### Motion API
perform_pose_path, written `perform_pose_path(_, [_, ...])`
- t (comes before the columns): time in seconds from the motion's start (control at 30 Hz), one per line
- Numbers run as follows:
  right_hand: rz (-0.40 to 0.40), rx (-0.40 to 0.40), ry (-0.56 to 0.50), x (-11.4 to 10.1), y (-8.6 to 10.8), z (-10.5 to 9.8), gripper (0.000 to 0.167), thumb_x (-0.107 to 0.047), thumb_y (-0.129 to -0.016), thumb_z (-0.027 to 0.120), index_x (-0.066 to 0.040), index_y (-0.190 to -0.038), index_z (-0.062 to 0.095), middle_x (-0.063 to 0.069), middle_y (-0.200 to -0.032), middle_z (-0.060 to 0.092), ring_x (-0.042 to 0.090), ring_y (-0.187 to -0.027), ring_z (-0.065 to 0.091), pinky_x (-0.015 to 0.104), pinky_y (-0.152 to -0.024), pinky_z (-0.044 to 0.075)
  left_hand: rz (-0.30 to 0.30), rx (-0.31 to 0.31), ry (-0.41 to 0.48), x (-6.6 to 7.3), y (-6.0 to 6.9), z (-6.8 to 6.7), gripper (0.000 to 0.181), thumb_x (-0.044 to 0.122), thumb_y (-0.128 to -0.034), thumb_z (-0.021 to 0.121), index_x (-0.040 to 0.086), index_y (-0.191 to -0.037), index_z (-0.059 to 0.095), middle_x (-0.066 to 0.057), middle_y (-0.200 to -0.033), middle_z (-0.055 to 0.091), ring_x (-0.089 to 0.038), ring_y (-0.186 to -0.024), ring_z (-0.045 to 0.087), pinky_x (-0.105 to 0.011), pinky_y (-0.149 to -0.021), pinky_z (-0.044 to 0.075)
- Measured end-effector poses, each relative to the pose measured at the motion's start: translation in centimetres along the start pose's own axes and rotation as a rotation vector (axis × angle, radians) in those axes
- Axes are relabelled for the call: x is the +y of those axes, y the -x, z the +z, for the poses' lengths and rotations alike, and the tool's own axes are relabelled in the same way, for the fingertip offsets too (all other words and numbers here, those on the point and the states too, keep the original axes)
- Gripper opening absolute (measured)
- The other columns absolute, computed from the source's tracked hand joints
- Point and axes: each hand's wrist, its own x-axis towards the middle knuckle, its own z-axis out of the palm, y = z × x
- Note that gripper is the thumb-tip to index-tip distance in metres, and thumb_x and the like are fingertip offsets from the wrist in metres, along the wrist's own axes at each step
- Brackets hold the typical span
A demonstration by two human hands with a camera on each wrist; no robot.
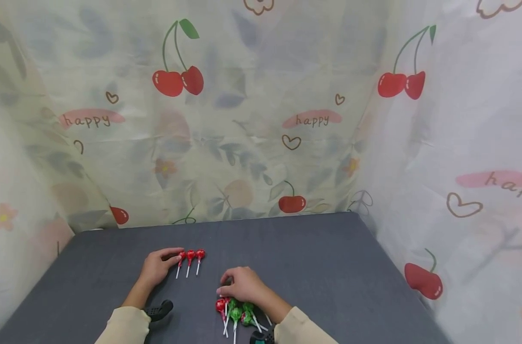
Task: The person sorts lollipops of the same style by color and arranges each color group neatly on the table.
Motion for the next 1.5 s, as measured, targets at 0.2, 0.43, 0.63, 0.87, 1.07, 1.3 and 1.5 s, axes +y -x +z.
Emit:
perform_pose_path(0.2, [0.002,-0.005,0.081,-0.2,0.4,-0.2,0.019,-0.038,-0.08,0.078,-0.021,-0.086,0.073,-0.011,-0.062,0.054,0.005,-0.056,0.047,0.023,-0.054,0.039,-0.016,-0.002,0.006,0.0,0.1,0.1,0.025,0.018,-0.0921,0.069,0.015,-0.116,0.073,-0.014,-0.122,0.065,-0.037,-0.119,0.054,-0.057,-0.099,0.039])
perform_pose_path(0.43, [-0.016,0.014,0.048,-0.2,0.6,-0.2,0.014,-0.031,-0.079,0.08,-0.021,-0.074,0.07,-0.012,-0.058,0.055,0.005,-0.052,0.047,0.022,-0.05,0.038,-0.001,0.009,-0.006,-0.2,0.0,0.2,0.025,0.019,-0.0919,0.069,0.015,-0.116,0.073,-0.014,-0.122,0.066,-0.037,-0.119,0.054,-0.058,-0.099,0.039])
perform_pose_path(0.63, [-0.03,0.02,0.006,-0.1,0.2,-0.4,0.013,-0.026,-0.08,0.08,-0.019,-0.074,0.07,-0.012,-0.057,0.055,0.004,-0.051,0.048,0.021,-0.05,0.039,0.006,0.01,0.002,-0.3,-0.2,0.3,0.025,0.017,-0.0918,0.069,0.015,-0.116,0.073,-0.013,-0.121,0.066,-0.037,-0.119,0.055,-0.058,-0.099,0.039])
perform_pose_path(0.87, [-0.1,0.063,-0.122,0.9,-1.7,-1.2,0.007,-0.021,-0.085,0.077,-0.015,-0.086,0.073,-0.01,-0.066,0.061,0.004,-0.059,0.054,0.022,-0.055,0.043,0.013,0.011,0.0,-0.2,-0.1,0.2,0.024,0.017,-0.092,0.069,0.015,-0.116,0.073,-0.013,-0.121,0.066,-0.037,-0.119,0.055,-0.057,-0.099,0.039])
perform_pose_path(1.07, [-0.128,0.115,-0.147,1.0,-3.7,-2.4,0.017,-0.021,-0.087,0.074,-0.009,-0.098,0.074,-0.008,-0.069,0.063,0.007,-0.061,0.054,0.023,-0.055,0.044,0.013,0.011,0.01,-0.1,-0.1,0.2,0.024,0.017,-0.0921,0.069,0.015,-0.116,0.073,-0.014,-0.121,0.066,-0.037,-0.119,0.055,-0.057,-0.099,0.039])
perform_pose_path(1.3, [-0.096,0.133,-0.158,0.2,-5.3,-3.2,0.023,-0.022,-0.09,0.071,-0.007,-0.106,0.074,-0.01,-0.078,0.069,0.006,-0.069,0.06,0.025,-0.062,0.05,0.023,0.02,-0.003,-0.1,-0.1,0.1,0.024,0.016,-0.0915,0.069,0.015,-0.115,0.074,-0.013,-0.12,0.067,-0.037,-0.118,0.056,-0.056,-0.099,0.04])
perform_pose_path(1.5, [-0.073,0.156,-0.219,-0.8,-6.2,-3.4,0.019,-0.017,-0.09,0.071,-0.007,-0.105,0.074,-0.004,-0.082,0.07,0.009,-0.069,0.064,0.026,-0.063,0.054,0.032,0.02,-0.002,-0.2,-0.1,0.1,0.024,0.015,-0.0908,0.07,0.014,-0.114,0.074,-0.013,-0.118,0.067,-0.037,-0.117,0.057,-0.056,-0.098,0.04])
